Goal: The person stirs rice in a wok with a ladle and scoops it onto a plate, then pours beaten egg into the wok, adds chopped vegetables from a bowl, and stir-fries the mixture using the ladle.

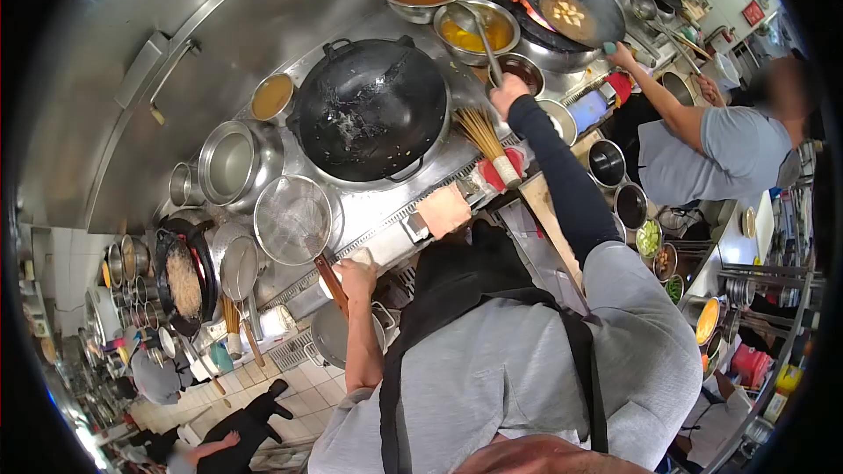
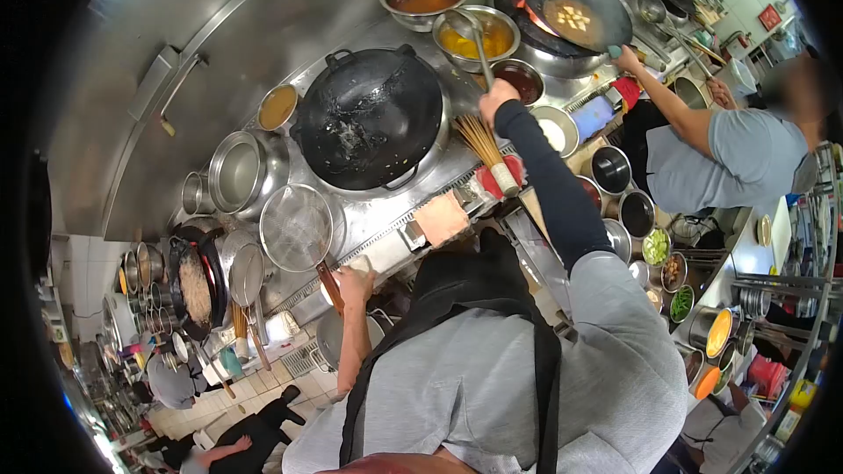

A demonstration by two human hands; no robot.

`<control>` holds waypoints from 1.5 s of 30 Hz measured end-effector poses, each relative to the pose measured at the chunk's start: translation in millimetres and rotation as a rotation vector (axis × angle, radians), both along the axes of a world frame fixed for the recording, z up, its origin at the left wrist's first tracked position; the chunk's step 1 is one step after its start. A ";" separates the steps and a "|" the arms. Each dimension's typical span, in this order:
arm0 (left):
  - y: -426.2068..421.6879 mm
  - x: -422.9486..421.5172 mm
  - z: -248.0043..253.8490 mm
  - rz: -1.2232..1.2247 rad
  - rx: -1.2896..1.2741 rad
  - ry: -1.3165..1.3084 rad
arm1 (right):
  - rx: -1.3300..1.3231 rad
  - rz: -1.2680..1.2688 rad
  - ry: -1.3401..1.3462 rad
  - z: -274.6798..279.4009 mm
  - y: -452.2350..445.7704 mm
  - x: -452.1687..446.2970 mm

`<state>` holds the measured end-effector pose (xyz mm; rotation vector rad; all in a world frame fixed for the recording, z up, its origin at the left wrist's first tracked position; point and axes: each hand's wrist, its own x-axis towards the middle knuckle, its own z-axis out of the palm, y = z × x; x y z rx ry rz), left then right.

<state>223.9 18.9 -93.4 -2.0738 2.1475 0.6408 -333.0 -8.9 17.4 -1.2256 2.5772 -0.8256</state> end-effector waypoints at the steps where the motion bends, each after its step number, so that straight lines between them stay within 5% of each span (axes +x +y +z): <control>1: -0.7 -0.7 2.0 0.022 -0.009 0.009 | 0.017 -0.079 -0.425 25.6 6.1 -2.4; 10: -11.8 -0.1 11.2 0.083 0.028 0.022 | -0.292 -0.198 -1.417 34.7 20.3 -29.6; 15: -10.1 -12.5 62.7 0.082 0.126 -0.015 | -0.464 -0.178 -1.321 41.1 49.2 -12.2; 19: -17.1 -8.1 54.5 0.033 -0.084 -0.005 | -0.519 -0.207 -1.411 51.9 79.6 -4.6; 25: -31.1 -121.5 96.1 -0.419 -0.361 0.559 | -0.477 -0.044 -1.852 58.0 131.5 31.1; 31: -31.4 -202.5 64.3 -0.730 -0.365 0.469 | -0.246 0.045 -1.546 40.3 93.4 116.5; 33: -22.2 -206.2 49.5 -0.698 -0.411 0.452 | 0.064 0.168 -0.594 18.9 63.0 158.8; 34: -20.8 -209.5 47.8 -0.689 -0.438 0.447 | 0.010 0.165 -0.047 -34.3 45.3 186.8; 35: -19.7 -210.5 49.9 -0.701 -0.459 0.448 | -0.129 0.125 -0.225 -56.8 32.3 205.5; 36: -33.9 -210.9 23.1 -0.828 -0.490 0.545 | -0.318 0.344 -1.031 -63.3 26.6 209.2; 37: -24.4 -211.2 28.2 -0.772 -0.526 0.817 | -0.323 0.291 -1.836 -70.5 21.1 211.9; 39: -25.7 -208.0 15.9 -0.691 -0.183 1.010 | -0.499 0.368 -1.951 -61.2 62.9 210.0; 41: -26.7 -205.4 23.4 -0.751 -0.359 0.594 | -0.728 0.336 -2.017 -19.3 132.3 213.0; 42: -26.7 -202.9 27.8 -0.781 -0.439 0.388 | -0.733 0.245 -1.875 -7.4 180.5 214.3; 45: -12.8 -205.2 44.9 -0.702 -0.433 0.426 | -0.646 0.244 -1.491 -9.0 318.4 217.0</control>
